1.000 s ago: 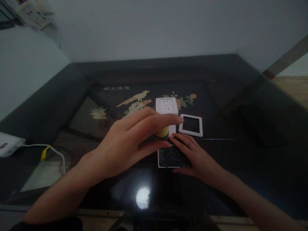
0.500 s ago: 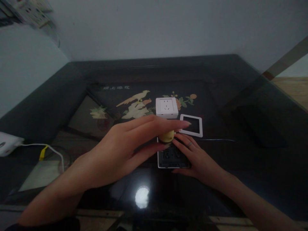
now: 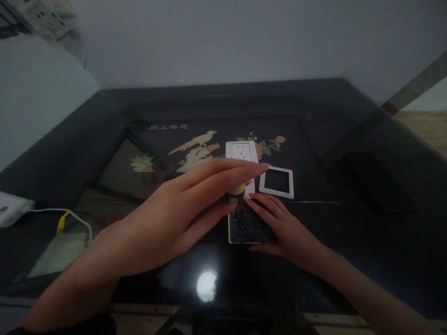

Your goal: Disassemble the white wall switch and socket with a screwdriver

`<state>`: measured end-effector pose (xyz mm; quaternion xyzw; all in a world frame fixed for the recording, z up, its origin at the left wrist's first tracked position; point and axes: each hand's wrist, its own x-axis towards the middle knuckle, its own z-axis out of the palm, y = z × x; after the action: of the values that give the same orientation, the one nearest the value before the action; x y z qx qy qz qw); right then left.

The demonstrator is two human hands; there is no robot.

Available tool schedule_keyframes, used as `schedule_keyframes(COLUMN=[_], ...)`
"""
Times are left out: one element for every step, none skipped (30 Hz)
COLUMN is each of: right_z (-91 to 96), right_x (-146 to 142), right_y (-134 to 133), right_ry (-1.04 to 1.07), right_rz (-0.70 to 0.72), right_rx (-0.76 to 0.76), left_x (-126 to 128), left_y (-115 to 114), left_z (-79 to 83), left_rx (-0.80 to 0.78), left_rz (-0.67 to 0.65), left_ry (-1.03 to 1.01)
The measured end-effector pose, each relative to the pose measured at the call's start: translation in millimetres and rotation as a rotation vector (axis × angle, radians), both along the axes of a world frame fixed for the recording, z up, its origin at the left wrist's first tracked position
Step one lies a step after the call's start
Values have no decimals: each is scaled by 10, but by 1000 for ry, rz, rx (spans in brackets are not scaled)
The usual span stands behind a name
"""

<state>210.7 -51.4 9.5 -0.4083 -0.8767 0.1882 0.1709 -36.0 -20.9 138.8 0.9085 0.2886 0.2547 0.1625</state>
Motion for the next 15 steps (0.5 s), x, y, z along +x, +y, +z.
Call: schedule_keyframes(right_z=[-2, -4, -6, -8, -11, -14, -16, -19, -20, -21, -22, -23, -24, -26, -29], right_x=[0, 1, 1, 1, 2, 3, 4, 5, 5, 6, 6, 6, 6, 7, 7], right_y=[0, 0, -1, -1, -1, 0, 0, 0, 0, 1, 1, 1, 1, 1, 0], right_ry=[-1, -3, -3, -2, -1, 1, 3, 5, 5, 5, 7, 9, 10, 9, 6], right_rz=[0, 1, 1, 3, 4, 4, 4, 4, 5, 7, 10, 13, 14, 11, 8], right_rx=[1, 3, 6, 9, 13, 17, 21, 23, 24, 25, 25, 24, 25, 27, 30], left_x=[-5, -2, 10, 27, 47, 68, 84, 95, 98, 92, 79, 60, 39, 19, 4], left_y=[-1, 3, 8, 15, 20, 23, 23, 19, 11, 1, -9, -20, -28, -34, -36], left_z=[-3, -17, -38, -65, -91, -114, -129, -133, -125, -105, -78, -46, -16, 8, 21], left_rx=[12, 38, 70, 107, 142, 172, 194, 202, 190, 161, 116, 63, 11, -30, -55], left_rz=[2, 4, 7, 8, 8, 7, 7, 8, 5, 2, -5, -18, -34, -52, -67], left_ry=[4, -2, -13, -32, -50, -68, -84, -92, -94, -85, -67, -46, -21, 4, 21])
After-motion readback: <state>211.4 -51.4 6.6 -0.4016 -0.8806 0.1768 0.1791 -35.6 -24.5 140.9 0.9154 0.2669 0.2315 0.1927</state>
